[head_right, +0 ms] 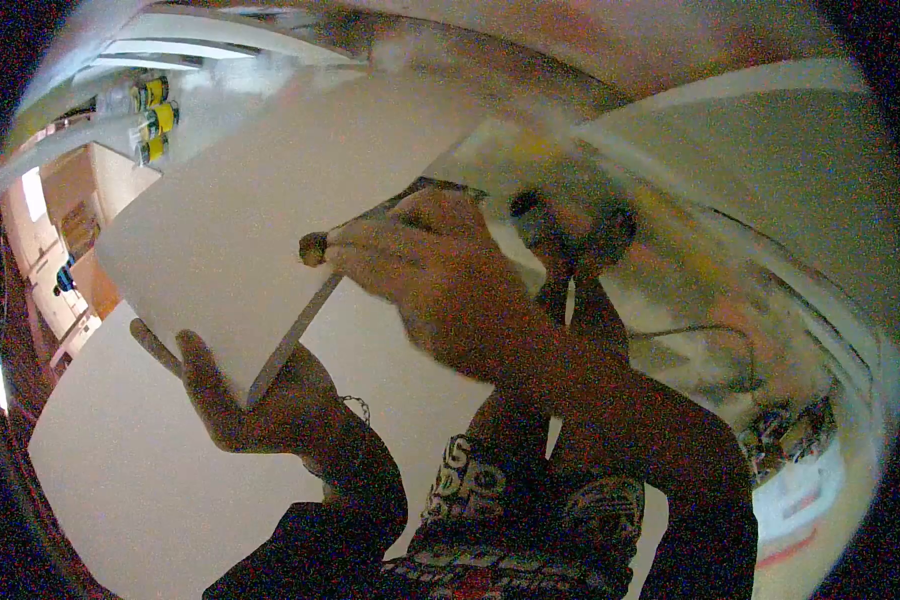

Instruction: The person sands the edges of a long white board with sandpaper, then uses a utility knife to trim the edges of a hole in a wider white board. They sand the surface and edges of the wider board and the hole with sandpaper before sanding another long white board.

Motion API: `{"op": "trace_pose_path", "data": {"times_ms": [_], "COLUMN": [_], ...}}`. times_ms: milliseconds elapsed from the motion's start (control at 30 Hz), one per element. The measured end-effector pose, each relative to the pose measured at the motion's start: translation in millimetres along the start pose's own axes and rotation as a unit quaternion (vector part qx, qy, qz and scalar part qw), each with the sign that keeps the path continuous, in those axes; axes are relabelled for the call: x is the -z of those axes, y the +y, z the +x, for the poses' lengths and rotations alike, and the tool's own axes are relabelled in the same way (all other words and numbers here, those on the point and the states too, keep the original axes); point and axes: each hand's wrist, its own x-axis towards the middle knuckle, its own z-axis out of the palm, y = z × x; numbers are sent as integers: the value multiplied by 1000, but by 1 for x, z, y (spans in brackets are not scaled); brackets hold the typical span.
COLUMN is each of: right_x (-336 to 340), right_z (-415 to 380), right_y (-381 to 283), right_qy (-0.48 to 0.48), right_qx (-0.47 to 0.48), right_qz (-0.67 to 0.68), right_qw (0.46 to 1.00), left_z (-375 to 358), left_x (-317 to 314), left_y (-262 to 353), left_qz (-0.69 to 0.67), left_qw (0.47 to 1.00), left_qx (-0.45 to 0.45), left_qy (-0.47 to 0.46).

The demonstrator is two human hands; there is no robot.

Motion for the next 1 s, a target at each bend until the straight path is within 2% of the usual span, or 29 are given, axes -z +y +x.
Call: {"op": "trace_pose_path", "data": {"times_ms": [67, 233, 300, 367, 467, 567, 633, 667, 800, 867, 900, 1000], "right_x": [-6, -2, -4, -8, 4, 0, 6, 6, 2, 3, 7, 4], "right_z": [-4, -4, -9, -4, -1, 1, 6, 6, 2, 8, 8, 6], "right_y": [17, 2, 5, 12, -11, 14, -6, -14, 8, -8, -22, 2], "right_qy": [-20, -6, 5, -7, 13, -2, -1, -5, -14, -37, 17, 3], "right_qx": [-48, -7, -9, -55, -4, -58, -32, -10, -38, -41, 2, -37], "right_qz": [-33, -10, -6, -19, -5, -34, -31, -23, -50, 8, -6, -10], "right_qw": [998, 1000, 1000, 998, 1000, 998, 999, 1000, 998, 998, 1000, 999], "left_z": [-1, 1, 1, 4, 6, 6, 9, 8, 5, 6, 5, 8], "left_x": [2, -4, -5, -5, -5, -6, -10, -9, -7, -9, -7, -4], "left_y": [0, 2, 0, 2, 1, 1, 0, 1, 6, 3, 1, 1], "left_qz": [4, -18, -21, -14, 7, -9, -26, -32, -72, -77, -75, -17], "left_qw": [1000, 999, 999, 999, 1000, 1000, 999, 999, 995, 995, 995, 999], "left_qx": [0, 25, 2, -1, -8, -8, -7, 3, 56, 47, 42, 2], "left_qy": [-5, 21, 34, 30, 15, 21, 32, 33, 35, 42, 43, 31]}}
